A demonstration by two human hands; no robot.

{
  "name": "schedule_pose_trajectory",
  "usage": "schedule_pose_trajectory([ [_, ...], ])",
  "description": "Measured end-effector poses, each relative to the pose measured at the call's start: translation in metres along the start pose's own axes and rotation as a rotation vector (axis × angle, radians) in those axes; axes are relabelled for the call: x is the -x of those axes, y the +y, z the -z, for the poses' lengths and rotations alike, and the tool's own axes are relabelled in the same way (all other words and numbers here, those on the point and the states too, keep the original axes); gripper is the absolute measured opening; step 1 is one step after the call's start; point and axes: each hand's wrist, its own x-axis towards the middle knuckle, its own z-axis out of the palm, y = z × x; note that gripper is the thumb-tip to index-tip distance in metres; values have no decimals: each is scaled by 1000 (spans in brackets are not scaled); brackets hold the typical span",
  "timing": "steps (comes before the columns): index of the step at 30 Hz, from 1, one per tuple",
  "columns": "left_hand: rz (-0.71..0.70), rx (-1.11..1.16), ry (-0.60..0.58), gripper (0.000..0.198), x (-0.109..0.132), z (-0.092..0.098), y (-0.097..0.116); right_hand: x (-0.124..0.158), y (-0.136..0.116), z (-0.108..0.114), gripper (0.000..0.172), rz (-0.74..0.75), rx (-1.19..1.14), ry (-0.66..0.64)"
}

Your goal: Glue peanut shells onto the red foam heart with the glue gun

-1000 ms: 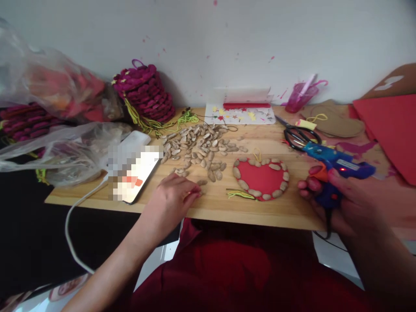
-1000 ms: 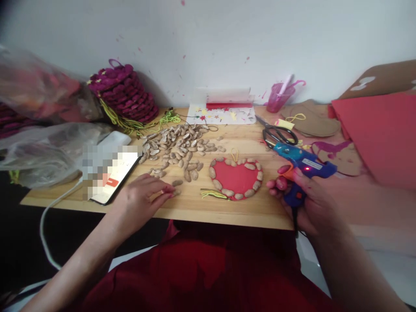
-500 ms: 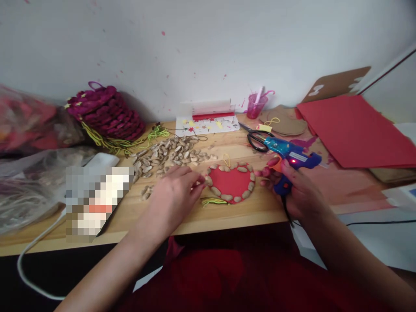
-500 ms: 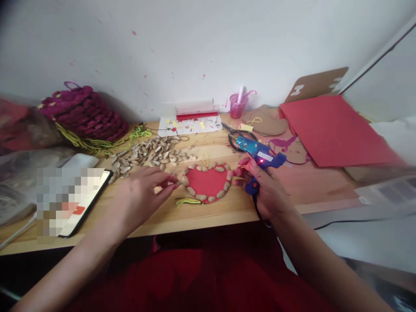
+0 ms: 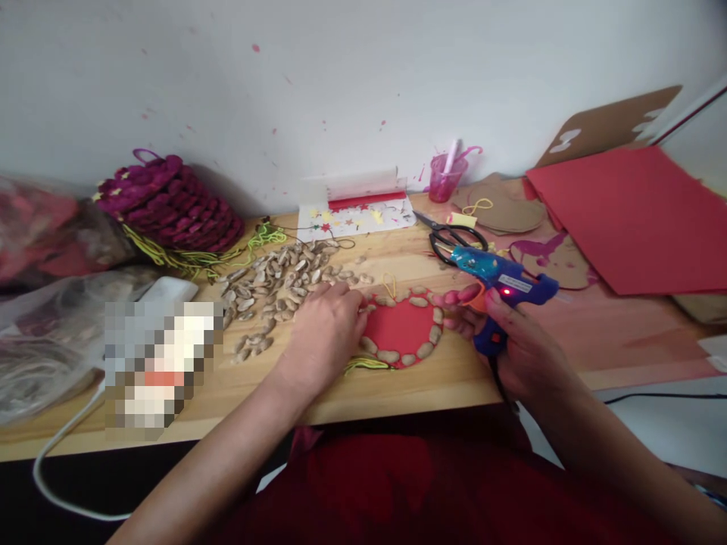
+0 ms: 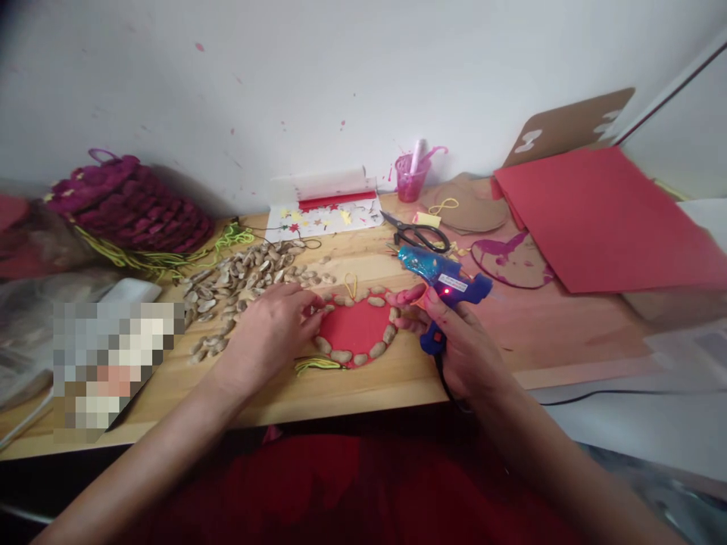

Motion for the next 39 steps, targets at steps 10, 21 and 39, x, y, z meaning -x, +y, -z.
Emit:
schedule_pose_trajectory([
  [10,138,365,15,16,18,2,-15,5,2,2,25,-29,1,10],
  [21,106,426,29,17,29,-6,-12,23,3,0,17,-55,30,-40],
  [39,-9,246,93,11,18,-7,-8,33,8,8,21,-87,-33,-51],
])
